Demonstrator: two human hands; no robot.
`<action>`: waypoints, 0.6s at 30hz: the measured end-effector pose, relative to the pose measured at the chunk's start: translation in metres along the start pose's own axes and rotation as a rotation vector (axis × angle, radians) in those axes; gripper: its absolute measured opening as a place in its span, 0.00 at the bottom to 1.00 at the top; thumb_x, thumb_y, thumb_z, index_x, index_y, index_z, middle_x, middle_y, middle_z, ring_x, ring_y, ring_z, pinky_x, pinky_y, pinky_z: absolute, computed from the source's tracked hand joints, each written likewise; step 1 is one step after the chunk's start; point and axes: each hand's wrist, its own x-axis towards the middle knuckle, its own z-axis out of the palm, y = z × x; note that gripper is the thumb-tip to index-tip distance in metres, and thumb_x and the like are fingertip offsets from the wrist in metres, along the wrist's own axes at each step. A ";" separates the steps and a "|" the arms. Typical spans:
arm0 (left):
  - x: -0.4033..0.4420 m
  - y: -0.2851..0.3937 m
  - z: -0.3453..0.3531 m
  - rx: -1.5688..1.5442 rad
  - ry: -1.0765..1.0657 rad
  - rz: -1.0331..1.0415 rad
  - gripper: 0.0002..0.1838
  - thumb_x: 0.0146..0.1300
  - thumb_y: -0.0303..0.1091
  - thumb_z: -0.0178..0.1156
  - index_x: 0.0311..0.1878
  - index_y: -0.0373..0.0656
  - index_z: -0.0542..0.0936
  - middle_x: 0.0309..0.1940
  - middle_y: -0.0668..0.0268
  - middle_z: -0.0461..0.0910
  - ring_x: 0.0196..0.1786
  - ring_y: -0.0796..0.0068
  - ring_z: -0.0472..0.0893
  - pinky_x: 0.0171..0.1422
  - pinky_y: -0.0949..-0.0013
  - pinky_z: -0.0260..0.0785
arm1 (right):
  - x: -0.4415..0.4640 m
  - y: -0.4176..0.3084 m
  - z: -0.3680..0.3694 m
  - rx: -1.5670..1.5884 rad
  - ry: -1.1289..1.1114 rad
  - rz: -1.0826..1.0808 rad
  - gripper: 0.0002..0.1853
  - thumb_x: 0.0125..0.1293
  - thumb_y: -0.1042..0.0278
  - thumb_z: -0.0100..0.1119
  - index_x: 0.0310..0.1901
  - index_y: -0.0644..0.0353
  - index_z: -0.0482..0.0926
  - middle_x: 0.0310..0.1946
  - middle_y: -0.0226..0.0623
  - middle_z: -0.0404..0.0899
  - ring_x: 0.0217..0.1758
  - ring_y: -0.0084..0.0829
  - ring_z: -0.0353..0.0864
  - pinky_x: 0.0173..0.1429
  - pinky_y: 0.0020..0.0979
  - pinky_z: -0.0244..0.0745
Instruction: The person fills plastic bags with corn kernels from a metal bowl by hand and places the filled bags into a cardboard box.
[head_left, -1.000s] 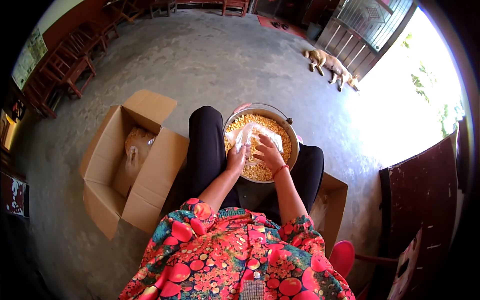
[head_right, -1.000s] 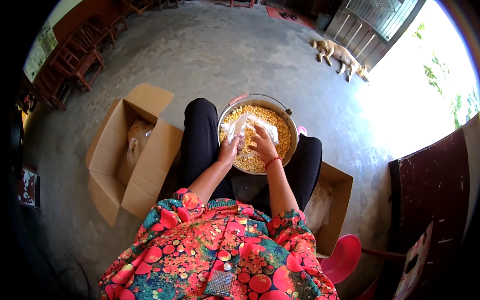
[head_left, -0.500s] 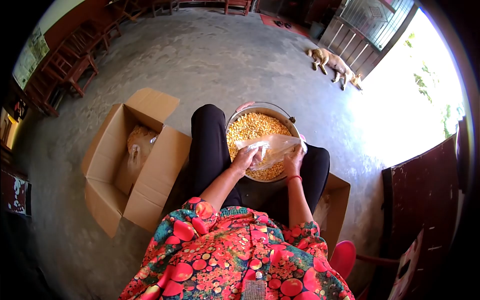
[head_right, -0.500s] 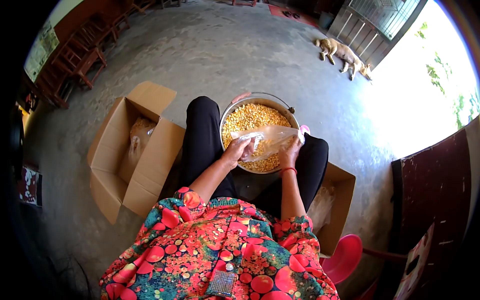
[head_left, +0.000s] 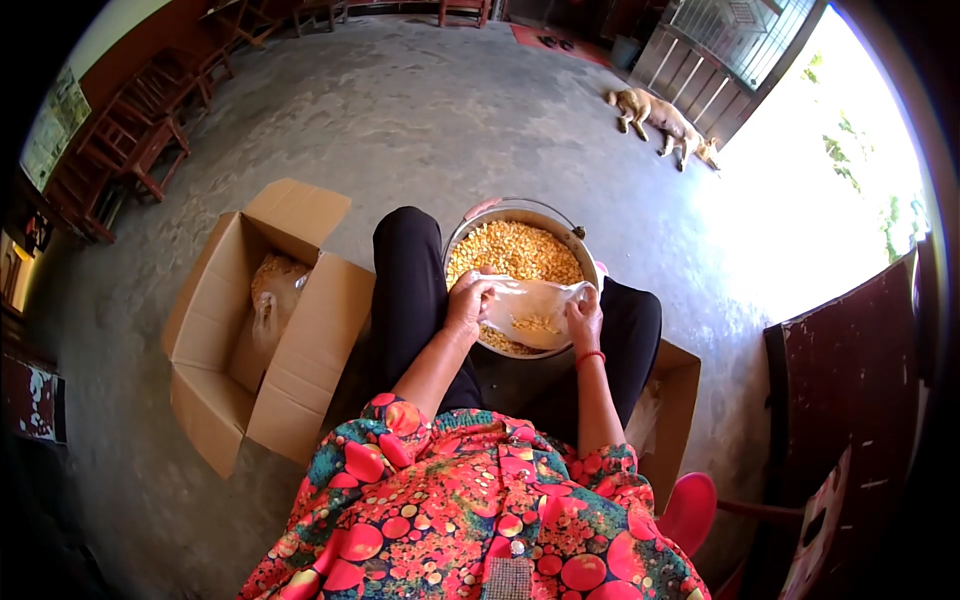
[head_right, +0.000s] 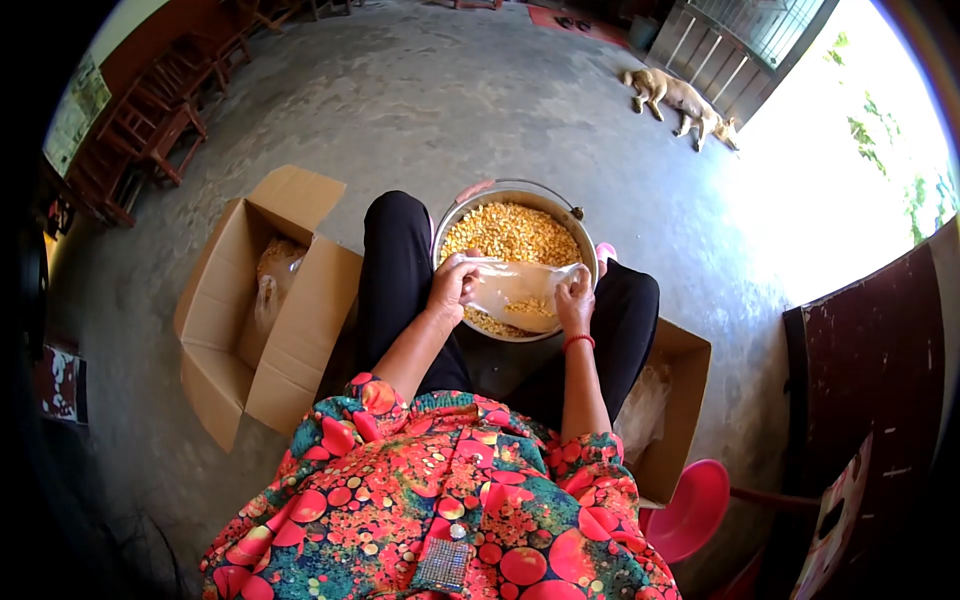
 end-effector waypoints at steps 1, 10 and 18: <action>-0.001 0.006 0.002 -0.027 0.013 -0.002 0.13 0.50 0.27 0.48 0.42 0.43 0.70 0.18 0.73 0.67 0.12 0.90 0.57 0.11 0.85 0.44 | -0.005 -0.019 -0.003 0.026 -0.019 0.008 0.23 0.47 0.72 0.53 0.48 0.59 0.63 0.13 0.33 0.69 0.17 0.24 0.70 0.23 0.28 0.65; 0.001 0.000 0.000 0.225 -0.020 0.008 0.05 0.49 0.30 0.53 0.28 0.41 0.77 0.17 0.72 0.70 0.15 0.90 0.63 0.16 0.86 0.52 | -0.017 -0.023 -0.004 -0.345 -0.445 0.014 0.10 0.45 0.62 0.54 0.19 0.61 0.76 0.11 0.33 0.71 0.16 0.22 0.69 0.24 0.26 0.66; 0.017 -0.042 -0.032 1.427 -0.137 0.421 0.18 0.43 0.45 0.60 0.31 0.40 0.77 0.24 0.53 0.76 0.30 0.56 0.76 0.37 0.65 0.67 | -0.009 -0.006 0.000 -0.452 -0.185 -0.003 0.08 0.45 0.63 0.55 0.24 0.58 0.76 0.20 0.38 0.75 0.24 0.33 0.75 0.31 0.30 0.70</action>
